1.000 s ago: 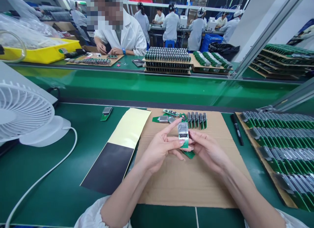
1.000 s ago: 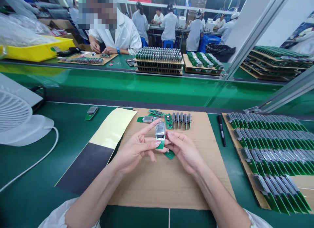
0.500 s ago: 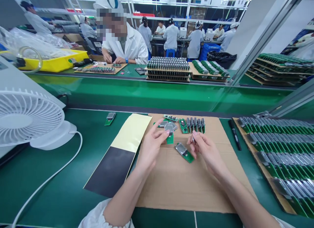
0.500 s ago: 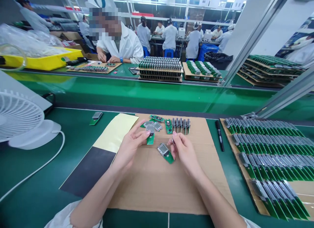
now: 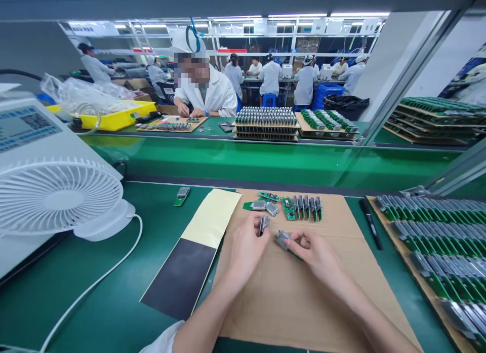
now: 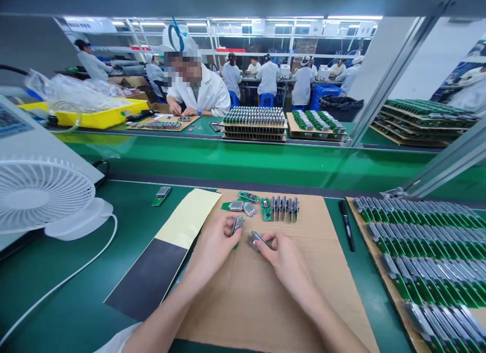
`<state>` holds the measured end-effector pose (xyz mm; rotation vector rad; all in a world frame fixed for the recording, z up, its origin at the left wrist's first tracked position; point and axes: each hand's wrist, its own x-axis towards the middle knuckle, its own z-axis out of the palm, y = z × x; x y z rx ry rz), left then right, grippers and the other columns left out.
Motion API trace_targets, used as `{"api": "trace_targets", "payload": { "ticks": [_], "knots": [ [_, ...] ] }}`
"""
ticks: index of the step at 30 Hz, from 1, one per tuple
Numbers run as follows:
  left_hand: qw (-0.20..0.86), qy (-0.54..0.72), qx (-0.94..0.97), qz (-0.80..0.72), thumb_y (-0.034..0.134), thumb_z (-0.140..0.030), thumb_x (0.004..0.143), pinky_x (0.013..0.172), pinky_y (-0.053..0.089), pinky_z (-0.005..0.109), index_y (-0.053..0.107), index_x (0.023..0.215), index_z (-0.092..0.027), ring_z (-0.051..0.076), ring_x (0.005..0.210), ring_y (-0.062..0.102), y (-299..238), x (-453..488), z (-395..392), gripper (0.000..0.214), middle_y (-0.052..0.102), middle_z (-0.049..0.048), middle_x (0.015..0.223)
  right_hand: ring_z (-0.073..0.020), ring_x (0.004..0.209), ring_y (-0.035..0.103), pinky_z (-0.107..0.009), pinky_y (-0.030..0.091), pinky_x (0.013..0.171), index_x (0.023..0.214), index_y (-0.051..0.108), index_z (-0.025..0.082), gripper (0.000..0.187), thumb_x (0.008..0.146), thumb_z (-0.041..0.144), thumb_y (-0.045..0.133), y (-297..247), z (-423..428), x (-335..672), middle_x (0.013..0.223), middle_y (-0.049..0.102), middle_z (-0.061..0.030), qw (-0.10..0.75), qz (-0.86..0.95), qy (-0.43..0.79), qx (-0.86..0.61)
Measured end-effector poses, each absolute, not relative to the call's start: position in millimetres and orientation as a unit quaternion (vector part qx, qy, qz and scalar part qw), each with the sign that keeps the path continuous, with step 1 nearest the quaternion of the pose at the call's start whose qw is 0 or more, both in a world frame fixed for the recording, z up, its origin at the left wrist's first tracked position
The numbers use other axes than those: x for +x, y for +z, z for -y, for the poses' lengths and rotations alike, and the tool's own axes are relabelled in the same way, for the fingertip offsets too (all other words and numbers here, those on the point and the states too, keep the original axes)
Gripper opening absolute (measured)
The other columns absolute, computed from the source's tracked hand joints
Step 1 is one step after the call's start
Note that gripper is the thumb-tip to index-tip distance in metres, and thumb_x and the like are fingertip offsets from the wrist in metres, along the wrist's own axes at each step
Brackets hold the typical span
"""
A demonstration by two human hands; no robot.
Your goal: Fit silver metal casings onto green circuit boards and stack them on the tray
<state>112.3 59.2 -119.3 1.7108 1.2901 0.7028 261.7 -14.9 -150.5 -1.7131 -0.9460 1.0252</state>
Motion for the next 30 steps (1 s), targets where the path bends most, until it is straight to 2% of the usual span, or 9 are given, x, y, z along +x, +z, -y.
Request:
{"api": "trace_targets", "payload": {
  "ticks": [4,6,9,13,18,20,23,27,30],
  "knots": [
    [0.472,0.290,0.664,-0.503,0.061,-0.020,0.077,0.067,0.047,0.032,0.057,0.095,-0.022,0.021,0.073,0.066,-130,114,-60,0.019,0.069,0.0014,0.077,-0.0093,0.046,0.023,-0.025,0.014,0.047,0.072,0.058,0.021,0.044,0.067,0.063,0.069,-145,12,261,0.049,0.033,0.0089,0.497,0.342,0.469,-0.646],
    [0.506,0.294,0.647,-0.488,0.058,-0.029,0.082,0.064,0.049,0.031,0.056,0.098,-0.021,0.022,0.078,0.068,-133,115,-60,0.018,0.071,0.0045,0.084,-0.0076,0.045,0.019,-0.023,0.013,0.044,0.077,0.055,0.021,0.050,0.068,0.070,0.064,-142,12,257,0.051,0.030,0.0105,0.513,0.319,0.506,-0.615],
    [0.558,0.292,0.622,-0.465,0.053,-0.041,0.086,0.061,0.052,0.031,0.055,0.104,-0.017,0.023,0.081,0.069,-134,119,-54,0.029,0.073,0.0108,0.093,-0.0053,0.042,0.015,-0.021,0.012,0.042,0.078,0.049,0.022,0.056,0.063,0.073,0.067,-143,12,247,0.051,0.025,0.0134,0.530,0.299,0.541,-0.580],
    [0.568,0.306,0.608,-0.462,0.073,-0.032,0.073,0.072,0.055,0.032,0.056,0.104,-0.016,0.023,0.084,0.071,-133,125,-44,0.039,0.075,0.0133,0.096,-0.0041,0.041,0.014,-0.019,0.010,0.040,0.079,0.047,0.023,0.061,0.058,0.077,0.068,-153,13,237,0.051,0.025,0.0141,0.549,0.296,0.558,-0.548],
    [0.486,0.353,0.612,-0.514,0.071,-0.023,0.077,0.079,0.054,0.030,0.060,0.105,-0.020,0.020,0.089,0.070,-118,100,-74,0.030,0.075,0.0067,0.099,-0.0052,0.043,0.013,-0.018,0.010,0.041,0.104,0.050,0.022,0.068,0.064,0.075,0.065,-161,13,237,0.052,0.025,0.0140,0.579,0.278,0.536,-0.547],
    [0.428,0.362,0.603,-0.567,0.070,-0.029,0.080,0.081,0.053,0.032,0.059,0.109,-0.021,0.021,0.094,0.068,-104,70,-103,0.032,0.072,0.0064,0.105,-0.0054,0.043,0.017,-0.019,0.011,0.042,0.105,0.051,0.021,0.072,0.062,0.076,0.066,-162,13,238,0.052,0.027,0.0135,0.566,0.275,0.526,-0.571],
    [0.364,0.327,0.589,-0.643,0.066,-0.032,0.086,0.085,0.053,0.043,0.060,0.112,-0.015,0.023,0.100,0.064,-84,20,-154,0.031,0.065,0.0089,0.114,-0.0060,0.042,0.021,-0.021,0.012,0.044,0.106,0.053,0.019,0.075,0.062,0.079,0.063,-164,14,239,0.051,0.029,0.0126,0.540,0.296,0.514,-0.597],
    [0.335,0.264,0.586,-0.689,0.060,-0.034,0.090,0.082,0.055,0.043,0.059,0.119,-0.016,0.022,0.098,0.064,-76,-22,-203,0.033,0.062,0.0093,0.119,-0.0061,0.042,0.020,-0.023,0.011,0.045,0.106,0.054,0.018,0.074,0.064,0.079,0.060,-168,14,238,0.050,0.029,0.0123,0.532,0.313,0.501,-0.606],
    [0.271,0.271,0.595,-0.707,0.060,-0.033,0.090,0.083,0.055,0.043,0.059,0.120,-0.017,0.023,0.100,0.063,-85,-31,-218,0.034,0.061,0.0094,0.121,-0.0057,0.041,0.018,-0.023,0.010,0.046,0.106,0.054,0.018,0.074,0.065,0.079,0.059,-172,13,237,0.050,0.029,0.0126,0.530,0.320,0.502,-0.604]
  ]
}}
